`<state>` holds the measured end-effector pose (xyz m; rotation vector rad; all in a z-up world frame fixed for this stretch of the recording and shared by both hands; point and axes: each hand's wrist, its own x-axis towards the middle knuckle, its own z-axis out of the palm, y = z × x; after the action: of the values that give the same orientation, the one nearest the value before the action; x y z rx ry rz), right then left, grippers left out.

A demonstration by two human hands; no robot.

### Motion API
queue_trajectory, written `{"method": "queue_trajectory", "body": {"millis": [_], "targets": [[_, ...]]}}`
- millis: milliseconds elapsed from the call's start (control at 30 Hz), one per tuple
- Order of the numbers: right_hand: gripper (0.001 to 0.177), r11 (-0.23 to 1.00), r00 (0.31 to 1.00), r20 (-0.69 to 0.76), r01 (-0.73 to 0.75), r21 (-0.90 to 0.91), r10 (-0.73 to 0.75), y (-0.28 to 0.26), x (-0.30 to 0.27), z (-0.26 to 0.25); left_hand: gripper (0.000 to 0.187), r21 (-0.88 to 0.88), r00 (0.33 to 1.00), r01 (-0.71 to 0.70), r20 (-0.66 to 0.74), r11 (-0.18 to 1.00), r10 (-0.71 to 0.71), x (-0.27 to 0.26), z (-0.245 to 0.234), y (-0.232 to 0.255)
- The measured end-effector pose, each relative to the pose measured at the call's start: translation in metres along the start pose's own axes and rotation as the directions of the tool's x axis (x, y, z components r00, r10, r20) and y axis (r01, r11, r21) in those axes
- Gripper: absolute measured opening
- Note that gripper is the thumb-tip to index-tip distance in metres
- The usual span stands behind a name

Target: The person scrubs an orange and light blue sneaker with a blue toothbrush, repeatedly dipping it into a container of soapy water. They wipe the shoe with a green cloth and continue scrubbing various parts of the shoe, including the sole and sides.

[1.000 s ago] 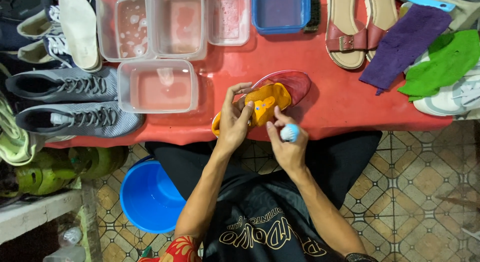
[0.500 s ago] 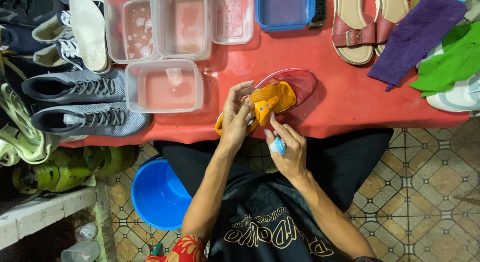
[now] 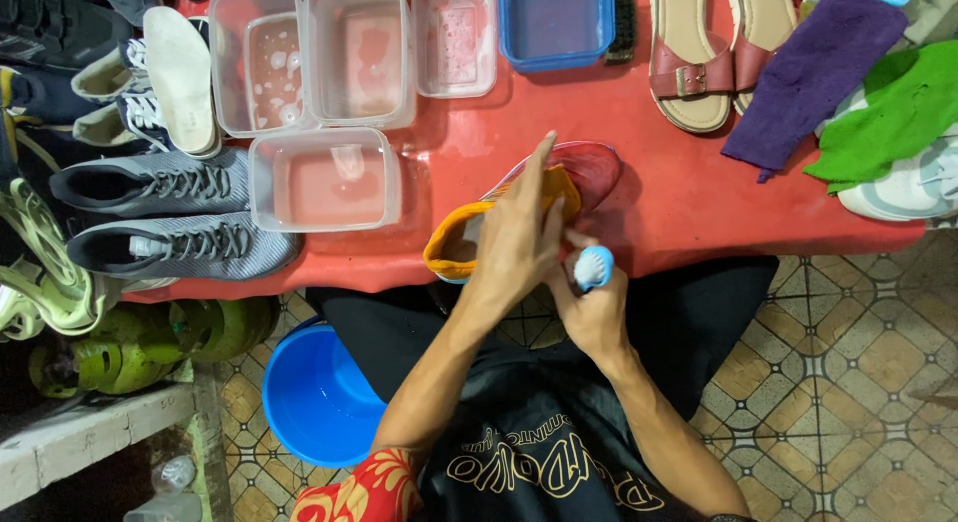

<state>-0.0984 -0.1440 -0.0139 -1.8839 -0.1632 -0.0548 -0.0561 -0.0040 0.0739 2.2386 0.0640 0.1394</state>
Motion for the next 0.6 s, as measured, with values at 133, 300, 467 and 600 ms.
{"method": "queue_trajectory", "body": {"millis": [133,300,467,600], "targets": [[0.035,1.0,0.999,-0.045,-0.011,0.019,0.012,-0.003,0.008,-0.019,0.065,-0.06,0.993,0.001,-0.114,0.998,-0.007,0.01,0.029,0.002],[0.047,0.994,0.999,-0.026,-0.022,0.108,0.025,-0.031,0.023,-0.049,0.072,-0.395,0.953,0.034,-0.264,0.918,-0.149,0.001,0.049,-0.03],[0.039,0.996,0.996,0.013,-0.083,-0.045,0.084,-0.005,0.032,-0.05,0.04,-0.806,0.82,0.246,-0.124,0.539,-0.559,-0.003,0.037,-0.001],[0.041,0.983,0.995,0.045,-0.083,-0.161,0.091,-0.004,0.037,-0.046,0.052,-0.949,0.842,0.164,-0.007,0.268,-0.54,-0.017,0.052,-0.007]]}}
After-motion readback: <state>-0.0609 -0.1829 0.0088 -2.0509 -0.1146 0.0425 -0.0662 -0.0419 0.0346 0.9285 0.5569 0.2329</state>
